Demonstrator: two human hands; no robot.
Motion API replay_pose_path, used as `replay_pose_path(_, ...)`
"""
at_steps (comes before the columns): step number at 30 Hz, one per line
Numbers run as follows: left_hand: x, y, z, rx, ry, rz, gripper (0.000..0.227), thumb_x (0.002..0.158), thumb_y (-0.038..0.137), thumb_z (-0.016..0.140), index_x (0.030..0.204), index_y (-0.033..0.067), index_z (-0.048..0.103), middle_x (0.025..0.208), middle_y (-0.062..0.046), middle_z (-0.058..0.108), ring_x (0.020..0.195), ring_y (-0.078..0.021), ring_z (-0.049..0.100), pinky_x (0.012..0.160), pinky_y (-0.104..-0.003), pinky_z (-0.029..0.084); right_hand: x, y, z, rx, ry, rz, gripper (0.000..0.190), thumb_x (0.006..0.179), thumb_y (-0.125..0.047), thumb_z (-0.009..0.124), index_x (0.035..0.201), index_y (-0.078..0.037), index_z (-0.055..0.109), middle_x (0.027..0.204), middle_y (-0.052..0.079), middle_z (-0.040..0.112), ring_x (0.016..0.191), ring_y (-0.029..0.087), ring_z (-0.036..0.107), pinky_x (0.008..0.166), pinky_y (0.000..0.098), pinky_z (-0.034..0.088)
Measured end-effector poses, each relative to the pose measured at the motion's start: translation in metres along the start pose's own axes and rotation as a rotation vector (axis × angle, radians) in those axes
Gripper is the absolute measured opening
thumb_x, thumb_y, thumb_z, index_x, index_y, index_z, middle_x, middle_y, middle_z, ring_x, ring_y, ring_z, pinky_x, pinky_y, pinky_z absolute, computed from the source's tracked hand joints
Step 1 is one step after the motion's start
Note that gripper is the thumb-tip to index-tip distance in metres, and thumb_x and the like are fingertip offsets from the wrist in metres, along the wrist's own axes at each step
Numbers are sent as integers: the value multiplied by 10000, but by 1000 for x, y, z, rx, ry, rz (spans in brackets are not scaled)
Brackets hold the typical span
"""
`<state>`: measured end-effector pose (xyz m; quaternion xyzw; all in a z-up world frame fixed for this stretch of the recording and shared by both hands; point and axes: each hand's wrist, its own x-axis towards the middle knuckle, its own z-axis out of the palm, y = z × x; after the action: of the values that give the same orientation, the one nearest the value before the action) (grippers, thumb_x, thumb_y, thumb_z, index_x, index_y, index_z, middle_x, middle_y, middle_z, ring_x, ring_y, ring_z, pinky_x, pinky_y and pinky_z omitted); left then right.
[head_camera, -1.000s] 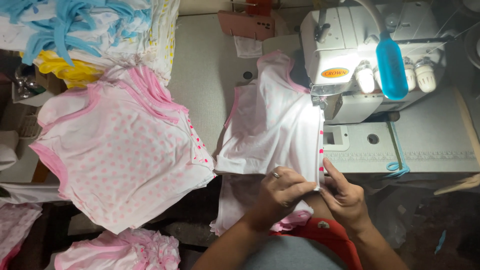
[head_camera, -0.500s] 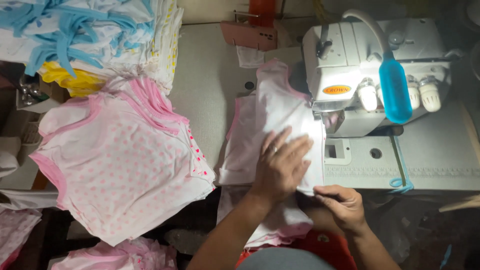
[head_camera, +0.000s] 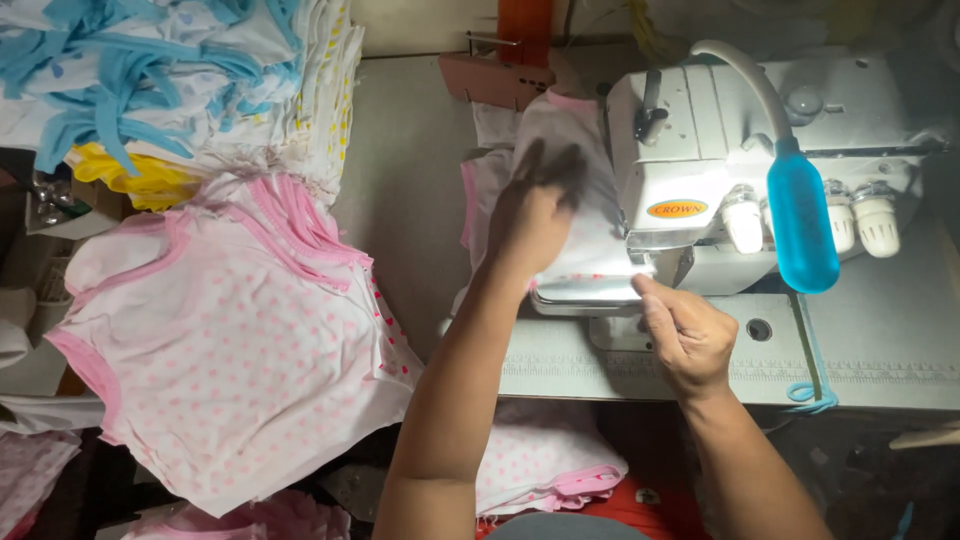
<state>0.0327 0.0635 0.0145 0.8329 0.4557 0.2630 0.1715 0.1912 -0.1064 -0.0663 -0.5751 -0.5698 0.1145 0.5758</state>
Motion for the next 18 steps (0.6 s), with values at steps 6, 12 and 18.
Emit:
replay_pose_path(6, 22, -113, 71, -126, 469, -275, 361, 1009, 350, 518, 1271, 140, 652, 1245, -198, 691, 1184, -463, 659, 1010, -616, 508, -42, 33, -7, -168, 129, -246, 382, 956, -214, 699, 1245, 31, 742, 1017, 174, 704, 906, 339, 634, 849, 468, 505)
replay_pose_path(12, 0, -139, 86, 741, 410, -166, 170, 962, 247, 620, 952, 226, 788, 993, 76, 714, 945, -139, 725, 916, -346, 563, -65, 23, -12, -265, 205, -154, 306, 996, -149, 681, 1290, -65, 704, 1313, 134, 557, 1259, 325, 518, 1083, 467, 401)
replay_pose_path(18, -19, -99, -33, -1646, 795, -170, 447, 828, -19, 700, 1263, 83, 674, 1253, -138, 707, 1184, -299, 661, 1049, -501, 450, -74, 24, -19, -87, 57, -6, 223, 980, -78, 671, 1168, -10, 770, 933, 157, 729, 865, 277, 712, 796, 399, 551)
